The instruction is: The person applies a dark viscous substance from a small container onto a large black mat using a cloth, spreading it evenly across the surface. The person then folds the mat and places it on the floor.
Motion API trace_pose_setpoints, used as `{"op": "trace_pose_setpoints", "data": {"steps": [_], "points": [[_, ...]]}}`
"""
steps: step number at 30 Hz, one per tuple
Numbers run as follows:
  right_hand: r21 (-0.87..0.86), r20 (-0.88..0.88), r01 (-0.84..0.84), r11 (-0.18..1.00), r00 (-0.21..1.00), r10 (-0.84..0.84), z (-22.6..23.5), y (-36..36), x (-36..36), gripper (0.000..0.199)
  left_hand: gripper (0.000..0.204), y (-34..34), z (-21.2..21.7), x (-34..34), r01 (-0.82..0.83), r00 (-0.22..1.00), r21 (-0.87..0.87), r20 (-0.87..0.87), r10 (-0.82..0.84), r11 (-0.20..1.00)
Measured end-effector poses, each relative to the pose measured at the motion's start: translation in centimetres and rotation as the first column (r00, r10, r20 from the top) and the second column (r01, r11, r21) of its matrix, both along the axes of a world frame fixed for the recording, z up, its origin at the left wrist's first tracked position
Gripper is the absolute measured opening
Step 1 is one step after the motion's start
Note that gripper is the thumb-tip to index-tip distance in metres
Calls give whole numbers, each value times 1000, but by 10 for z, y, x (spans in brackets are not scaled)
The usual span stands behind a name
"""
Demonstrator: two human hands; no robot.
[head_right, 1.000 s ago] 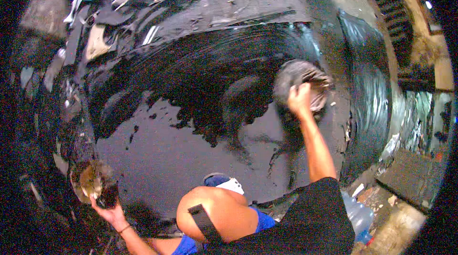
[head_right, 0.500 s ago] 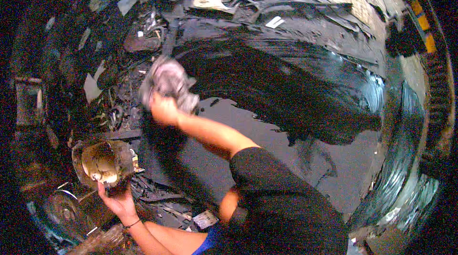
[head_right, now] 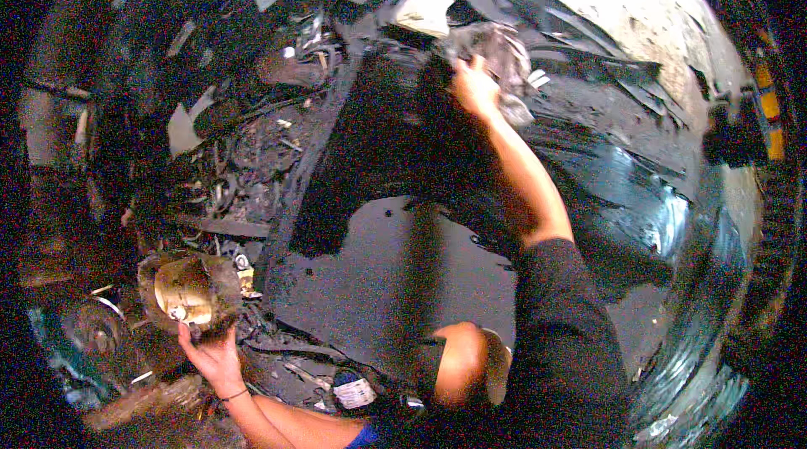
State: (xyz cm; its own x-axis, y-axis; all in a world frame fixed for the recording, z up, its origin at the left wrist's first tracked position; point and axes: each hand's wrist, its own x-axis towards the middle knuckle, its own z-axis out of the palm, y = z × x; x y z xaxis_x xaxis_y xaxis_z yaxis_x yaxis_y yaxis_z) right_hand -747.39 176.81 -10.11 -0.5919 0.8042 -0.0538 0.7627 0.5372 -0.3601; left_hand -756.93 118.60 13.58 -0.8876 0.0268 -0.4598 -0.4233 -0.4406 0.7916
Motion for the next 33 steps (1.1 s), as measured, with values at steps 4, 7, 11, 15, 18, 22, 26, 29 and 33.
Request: {"op": "trace_pose_setpoints", "data": {"steps": [4,7,11,15,18,22,26,29,33], "points": [[86,15,277,957,960,-279,20,-13,232,53,65,10,-9,-17,71,997,117,-5,-71,991],[309,37,484,819,854,-519,-11,-48,438,32,68,9,-26,-24,68,998,122,-19,-67,990],[323,73,780,536,544,-836,-10,-152,573,34,80,27,-20,-7,118,991,200,34,-128,973],[192,295,582,790,734,-612,-8,-204,479,43,77,17,-15,-9,168,984,182,29,-176,969],[-35,43,399,916,917,-397,18,-213,296,40,71,-2,-14,-19,196,972,261,77,-223,945],[-215,-23,-37,976,999,33,55,-228,76,40,66,-12,0,-15,190,980,212,16,-197,959],[504,-19,-411,760,874,485,9,-388,-65,31,66,-18,9,-2,170,985,140,-41,-166,975],[18,-121,-855,518,513,850,20,-497,-60,29,65,-35,-6,-4,175,981,59,-99,-168,983],[-115,-160,-761,638,648,745,42,-435,-2,54,66,-31,-6,-4,217,971,21,-102,-214,976]]}}
